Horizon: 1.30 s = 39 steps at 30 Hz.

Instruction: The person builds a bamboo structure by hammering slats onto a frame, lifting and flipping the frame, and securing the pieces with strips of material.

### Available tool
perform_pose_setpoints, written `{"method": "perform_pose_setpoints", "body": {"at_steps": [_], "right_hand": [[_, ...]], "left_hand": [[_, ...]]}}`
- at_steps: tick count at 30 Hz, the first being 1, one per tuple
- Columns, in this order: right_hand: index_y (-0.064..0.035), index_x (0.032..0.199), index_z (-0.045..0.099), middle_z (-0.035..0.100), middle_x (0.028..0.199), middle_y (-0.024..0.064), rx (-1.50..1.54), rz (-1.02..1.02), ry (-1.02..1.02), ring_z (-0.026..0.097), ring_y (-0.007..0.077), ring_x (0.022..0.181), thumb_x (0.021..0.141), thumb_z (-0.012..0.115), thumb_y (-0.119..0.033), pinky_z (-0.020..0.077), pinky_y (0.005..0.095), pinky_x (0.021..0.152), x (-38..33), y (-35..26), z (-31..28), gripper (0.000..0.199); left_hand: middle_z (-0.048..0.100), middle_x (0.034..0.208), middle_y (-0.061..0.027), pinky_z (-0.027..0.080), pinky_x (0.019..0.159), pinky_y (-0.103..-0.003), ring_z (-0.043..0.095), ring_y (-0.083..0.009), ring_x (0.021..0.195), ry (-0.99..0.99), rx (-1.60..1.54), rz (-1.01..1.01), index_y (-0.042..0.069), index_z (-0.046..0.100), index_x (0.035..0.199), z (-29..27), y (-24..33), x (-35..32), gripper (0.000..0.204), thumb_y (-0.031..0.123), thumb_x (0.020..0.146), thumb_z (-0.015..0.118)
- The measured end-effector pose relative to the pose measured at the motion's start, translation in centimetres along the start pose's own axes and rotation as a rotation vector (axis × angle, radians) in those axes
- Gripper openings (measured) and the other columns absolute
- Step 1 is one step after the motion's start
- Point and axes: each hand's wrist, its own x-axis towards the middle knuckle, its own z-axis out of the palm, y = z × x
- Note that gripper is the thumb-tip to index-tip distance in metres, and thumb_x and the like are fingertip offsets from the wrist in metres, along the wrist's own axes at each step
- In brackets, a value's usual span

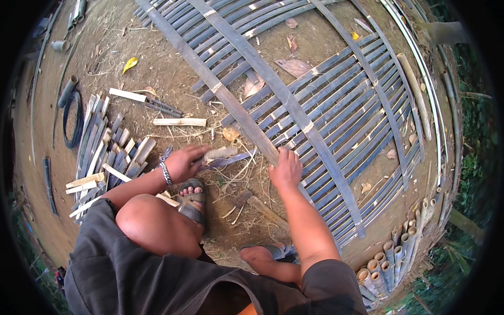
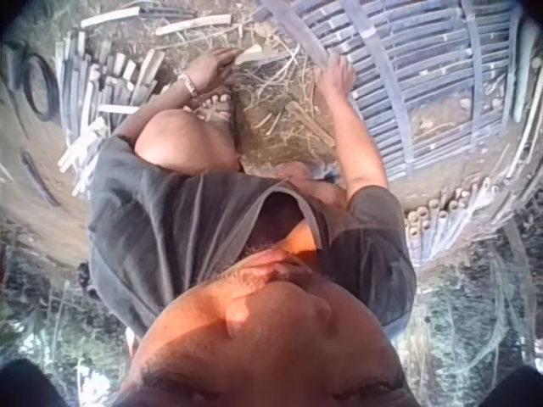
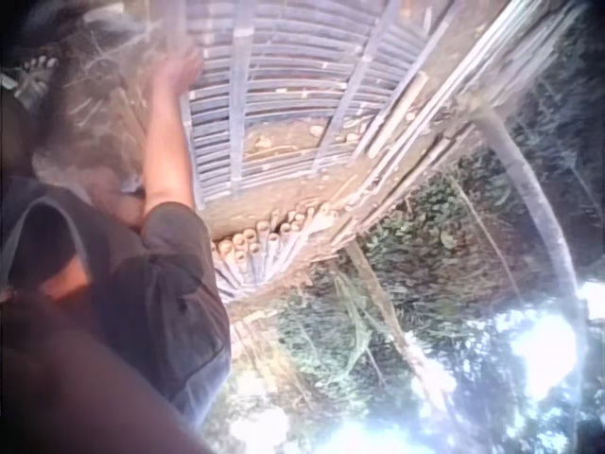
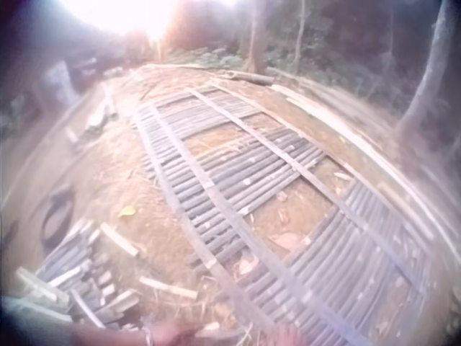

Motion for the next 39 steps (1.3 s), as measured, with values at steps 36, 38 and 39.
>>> {"method": "perform_pose_setpoints", "body": {"at_steps": [36, 38, 39], "right_hand": [[-0.0131, 0.122, 0.055, 0.061, 0.126, 0.0143, 0.023, -0.073, -0.047, 0.058, 0.0371, 0.12, 0.07, 0.081, -0.02, 0.0473, 0.0458, 0.102, 0.0, -1.0, -3.8, 0.059], [-0.0131, 0.122, 0.056, 0.061, 0.126, 0.0145, 0.032, -0.075, -0.049, 0.058, 0.0372, 0.121, 0.07, 0.081, -0.02, 0.0471, 0.0458, 0.103, 0.2, -1.2, -4.0, 0.058], [-0.0131, 0.122, 0.056, 0.061, 0.126, 0.0146, 0.037, -0.075, -0.053, 0.058, 0.0372, 0.121, 0.07, 0.081, -0.02, 0.0471, 0.0458, 0.103, 0.2, -1.1, -4.0, 0.058]], "left_hand": [[0.068, 0.098, -0.0058, 0.044, 0.092, -0.041, 0.06, -0.0266, 0.1, 0.711, 0.12, -0.283, 0.012, 0.077, 0.107, 2.8, -5.7, 10.7, 0.032, 0.03, 0.081, 0.081], [0.068, 0.096, -0.0052, 0.044, 0.09, -0.04, 0.061, -0.0266, 0.099, 0.739, 0.074, -0.253, 0.013, 0.077, 0.105, 3.0, -5.5, 11.9, 0.031, 0.03, 0.08, 0.082], [0.068, 0.093, -0.0046, 0.044, 0.088, -0.04, 0.062, -0.0262, 0.096, 0.757, 0.092, -0.257, 0.013, 0.078, 0.103, 2.9, -4.8, 12.5, 0.03, 0.029, 0.079, 0.083]]}}
